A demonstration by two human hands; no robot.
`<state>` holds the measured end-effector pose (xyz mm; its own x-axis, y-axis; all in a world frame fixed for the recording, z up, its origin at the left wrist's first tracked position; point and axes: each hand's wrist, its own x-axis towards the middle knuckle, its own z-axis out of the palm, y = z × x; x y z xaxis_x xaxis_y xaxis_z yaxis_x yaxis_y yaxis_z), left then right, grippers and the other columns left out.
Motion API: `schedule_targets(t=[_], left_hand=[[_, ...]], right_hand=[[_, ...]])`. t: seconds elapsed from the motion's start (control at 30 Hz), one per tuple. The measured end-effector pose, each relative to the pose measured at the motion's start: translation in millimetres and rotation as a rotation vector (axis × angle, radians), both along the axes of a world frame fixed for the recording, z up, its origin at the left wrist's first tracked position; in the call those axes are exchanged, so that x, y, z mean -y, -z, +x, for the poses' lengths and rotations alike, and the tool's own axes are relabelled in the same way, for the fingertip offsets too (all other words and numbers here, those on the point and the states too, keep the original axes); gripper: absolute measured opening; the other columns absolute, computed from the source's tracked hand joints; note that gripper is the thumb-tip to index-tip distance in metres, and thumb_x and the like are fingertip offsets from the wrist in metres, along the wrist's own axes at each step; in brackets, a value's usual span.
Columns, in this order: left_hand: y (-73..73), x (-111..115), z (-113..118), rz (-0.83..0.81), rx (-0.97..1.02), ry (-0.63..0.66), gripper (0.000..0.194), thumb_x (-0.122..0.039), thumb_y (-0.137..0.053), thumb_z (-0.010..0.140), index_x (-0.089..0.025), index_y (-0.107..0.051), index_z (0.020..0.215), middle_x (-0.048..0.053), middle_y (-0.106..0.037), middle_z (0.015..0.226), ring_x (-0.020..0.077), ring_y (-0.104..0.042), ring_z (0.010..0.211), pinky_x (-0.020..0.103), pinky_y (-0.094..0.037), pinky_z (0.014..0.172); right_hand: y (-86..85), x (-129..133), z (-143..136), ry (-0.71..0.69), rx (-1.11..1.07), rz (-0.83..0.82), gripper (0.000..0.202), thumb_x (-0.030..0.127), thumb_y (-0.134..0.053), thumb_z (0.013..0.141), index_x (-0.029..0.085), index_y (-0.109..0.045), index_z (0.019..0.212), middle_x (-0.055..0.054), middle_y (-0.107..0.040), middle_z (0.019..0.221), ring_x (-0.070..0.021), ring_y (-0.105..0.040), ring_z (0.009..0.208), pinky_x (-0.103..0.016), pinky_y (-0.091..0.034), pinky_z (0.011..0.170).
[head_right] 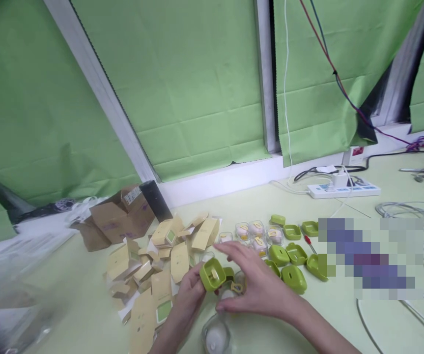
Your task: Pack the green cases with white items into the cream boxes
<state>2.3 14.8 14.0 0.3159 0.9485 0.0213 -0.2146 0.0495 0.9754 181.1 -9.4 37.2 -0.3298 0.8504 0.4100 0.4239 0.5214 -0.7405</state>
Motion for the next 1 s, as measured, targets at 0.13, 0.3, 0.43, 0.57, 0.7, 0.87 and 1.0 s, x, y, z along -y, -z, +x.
schedule_targets(t=[0.13,0.3,0.43,0.57,0.7,0.87,1.0], left_hand=[[0.9,2.2,-2.5,-0.005,-0.004,0.039,0.026,-0.036,-0.072,0.061,-0.015,-0.059,0.067,-0.002,-0.052,0.063,0.0097,-0.045,0.060,0.020,-0.035,0.058],[2.1,1.0,-6.4,-0.022,0.008,0.051,0.024,-0.035,-0.071,0.065,-0.015,-0.057,0.065,-0.004,-0.050,0.060,0.0072,-0.041,0.056,0.018,-0.032,0.054],[-3.2,9.1,-2.8,-0.083,0.210,0.119,0.033,-0.035,-0.071,0.068,-0.018,-0.059,0.092,0.001,-0.060,0.079,0.0128,-0.055,0.071,0.023,-0.040,0.066],[-11.3,10.3,-2.7,-0.106,0.300,0.169,0.050,-0.027,-0.072,0.070,-0.022,-0.049,0.115,0.007,-0.063,0.098,0.0167,-0.062,0.080,0.030,-0.045,0.076],[-16.3,-0.3,-11.7,-0.033,0.461,-0.112,0.035,-0.031,-0.066,0.076,-0.019,-0.053,0.106,0.006,-0.065,0.095,0.0104,-0.060,0.069,0.024,-0.046,0.069],[-16.7,-5.6,-15.4,-0.086,0.526,-0.154,0.025,-0.023,-0.068,0.075,-0.017,-0.055,0.096,0.005,-0.065,0.094,0.0111,-0.061,0.073,0.025,-0.048,0.073],[-15.3,-4.4,-13.9,-0.147,0.564,-0.121,0.017,-0.026,-0.062,0.080,-0.015,-0.057,0.092,0.006,-0.065,0.090,0.0124,-0.061,0.074,0.027,-0.050,0.075]], right_hand=[[2.7,2.1,-3.7,-0.054,-0.034,0.085,0.039,0.022,-0.068,0.068,0.023,-0.053,0.104,-0.004,-0.061,0.098,-0.0199,-0.058,0.090,-0.030,-0.047,0.077],[5.9,3.5,-7.5,-0.034,-0.049,0.247,0.034,0.017,-0.067,0.068,0.022,-0.049,0.097,-0.003,-0.060,0.089,-0.0177,-0.058,0.080,-0.028,-0.046,0.068],[11.7,1.0,-11.0,0.056,-0.064,0.248,0.036,0.017,-0.064,0.072,0.024,-0.045,0.102,-0.005,-0.058,0.097,-0.0216,-0.057,0.091,-0.035,-0.047,0.077],[13.7,4.4,-11.0,0.135,0.020,0.228,0.060,0.029,-0.067,0.072,0.022,-0.032,0.120,-0.012,-0.048,0.116,-0.0260,-0.051,0.102,-0.041,-0.046,0.083],[11.3,18.0,-15.6,-0.117,0.304,0.266,0.067,0.039,-0.072,0.067,0.023,-0.037,0.121,-0.009,-0.051,0.116,-0.0278,-0.049,0.106,-0.040,-0.042,0.086],[19.6,31.8,-33.4,-0.353,0.586,0.252,0.050,0.037,-0.067,0.076,0.026,-0.049,0.122,-0.006,-0.063,0.098,-0.0256,-0.056,0.092,-0.039,-0.043,0.080],[29.9,43.9,-21.9,-0.177,-0.029,-0.183,0.039,0.047,-0.057,0.082,0.029,-0.054,0.116,-0.006,-0.060,0.112,-0.0243,-0.054,0.102,-0.038,-0.044,0.085]])
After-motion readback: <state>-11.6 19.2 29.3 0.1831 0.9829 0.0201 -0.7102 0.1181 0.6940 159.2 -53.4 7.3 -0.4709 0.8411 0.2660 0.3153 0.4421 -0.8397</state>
